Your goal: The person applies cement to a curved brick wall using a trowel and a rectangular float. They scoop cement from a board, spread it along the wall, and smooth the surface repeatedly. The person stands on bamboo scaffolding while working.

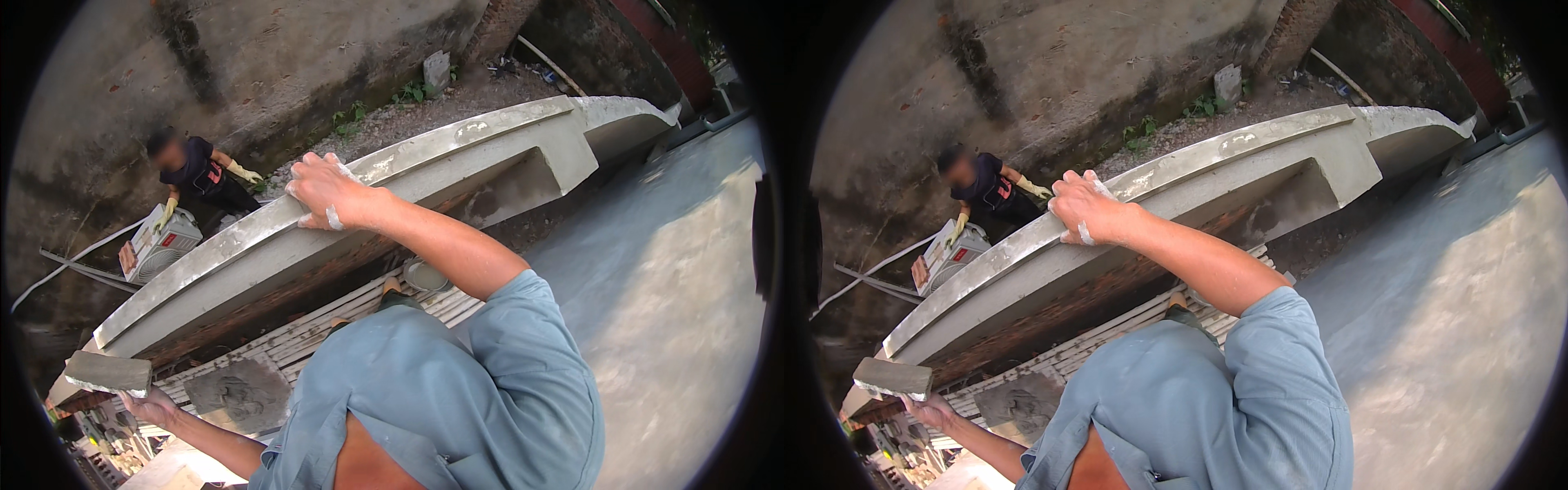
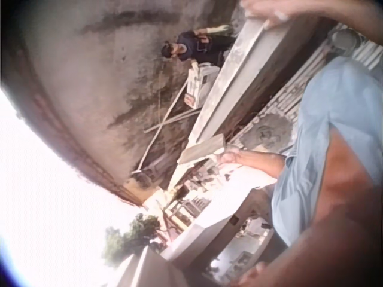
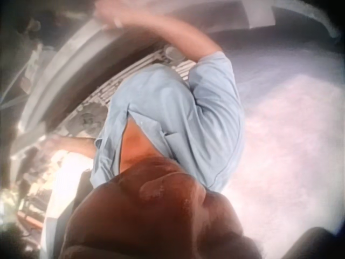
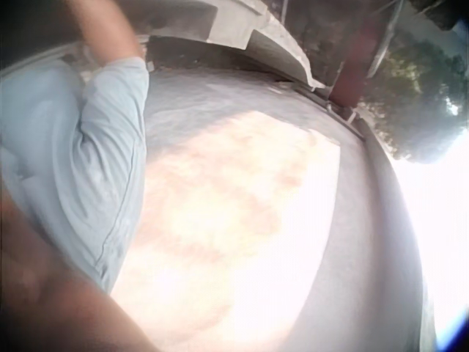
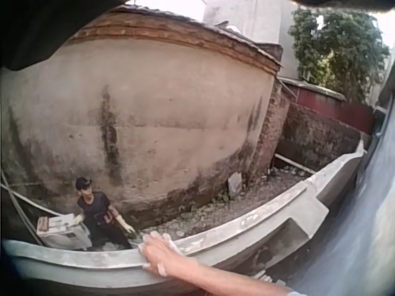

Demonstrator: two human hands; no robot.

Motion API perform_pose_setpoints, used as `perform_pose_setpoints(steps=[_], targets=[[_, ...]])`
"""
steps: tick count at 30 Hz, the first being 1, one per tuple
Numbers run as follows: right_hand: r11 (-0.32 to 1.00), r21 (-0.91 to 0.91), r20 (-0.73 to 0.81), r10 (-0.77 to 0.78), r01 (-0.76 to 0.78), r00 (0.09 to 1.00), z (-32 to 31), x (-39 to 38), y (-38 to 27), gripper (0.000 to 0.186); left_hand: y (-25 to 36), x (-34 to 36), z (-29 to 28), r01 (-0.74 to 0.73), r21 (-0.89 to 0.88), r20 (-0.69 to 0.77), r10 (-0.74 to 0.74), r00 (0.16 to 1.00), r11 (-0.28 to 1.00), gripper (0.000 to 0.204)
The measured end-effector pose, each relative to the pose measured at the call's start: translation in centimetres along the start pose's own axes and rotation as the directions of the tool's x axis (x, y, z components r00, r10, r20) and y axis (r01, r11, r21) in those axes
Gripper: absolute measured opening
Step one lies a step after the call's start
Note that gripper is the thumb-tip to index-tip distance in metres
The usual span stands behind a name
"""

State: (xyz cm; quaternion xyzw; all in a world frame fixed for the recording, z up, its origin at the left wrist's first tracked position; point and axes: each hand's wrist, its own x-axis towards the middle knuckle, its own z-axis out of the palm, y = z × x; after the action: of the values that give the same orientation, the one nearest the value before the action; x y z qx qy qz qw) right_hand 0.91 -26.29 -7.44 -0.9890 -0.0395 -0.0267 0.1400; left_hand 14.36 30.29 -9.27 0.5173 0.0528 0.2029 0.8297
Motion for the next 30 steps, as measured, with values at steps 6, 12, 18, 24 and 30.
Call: perform_pose_setpoints(steps=[6,12,18,24,30], targets=[[0.998,0.037,0.002,-0.054,0.054,0.999,0.1,0.6,0.2,0.045,0.6,-0.4,0.2,-0.033,-0.002,0.068,0.033,0.997,0.999,0.069],[0.997,0.048,0.013,-0.063,0.062,0.998,0.1,0.9,0.0,0.043,1.6,-0.4,-1.7,-0.055,0.016,0.064,0.053,0.997,0.998,0.075],[0.996,0.073,-0.004,-0.05,0.05,0.999,0.2,0.7,-0.2,0.042,1.9,0.2,-1.8,-0.025,-0.039,0.091,0.028,0.995,0.999,0.084],[0.993,0.086,-0.011,-0.078,0.079,0.997,0.4,1.1,0.1,0.045,1.9,-0.7,0.8,-0.09,-0.008,0.221,0.09,0.971,0.996,0.083],[0.993,0.09,-0.04,-0.07,0.074,0.997,0.9,1.3,-0.7,0.049,2.8,-1.9,0.8,-0.053,-0.069,0.123,0.061,0.991,0.996,0.083]])
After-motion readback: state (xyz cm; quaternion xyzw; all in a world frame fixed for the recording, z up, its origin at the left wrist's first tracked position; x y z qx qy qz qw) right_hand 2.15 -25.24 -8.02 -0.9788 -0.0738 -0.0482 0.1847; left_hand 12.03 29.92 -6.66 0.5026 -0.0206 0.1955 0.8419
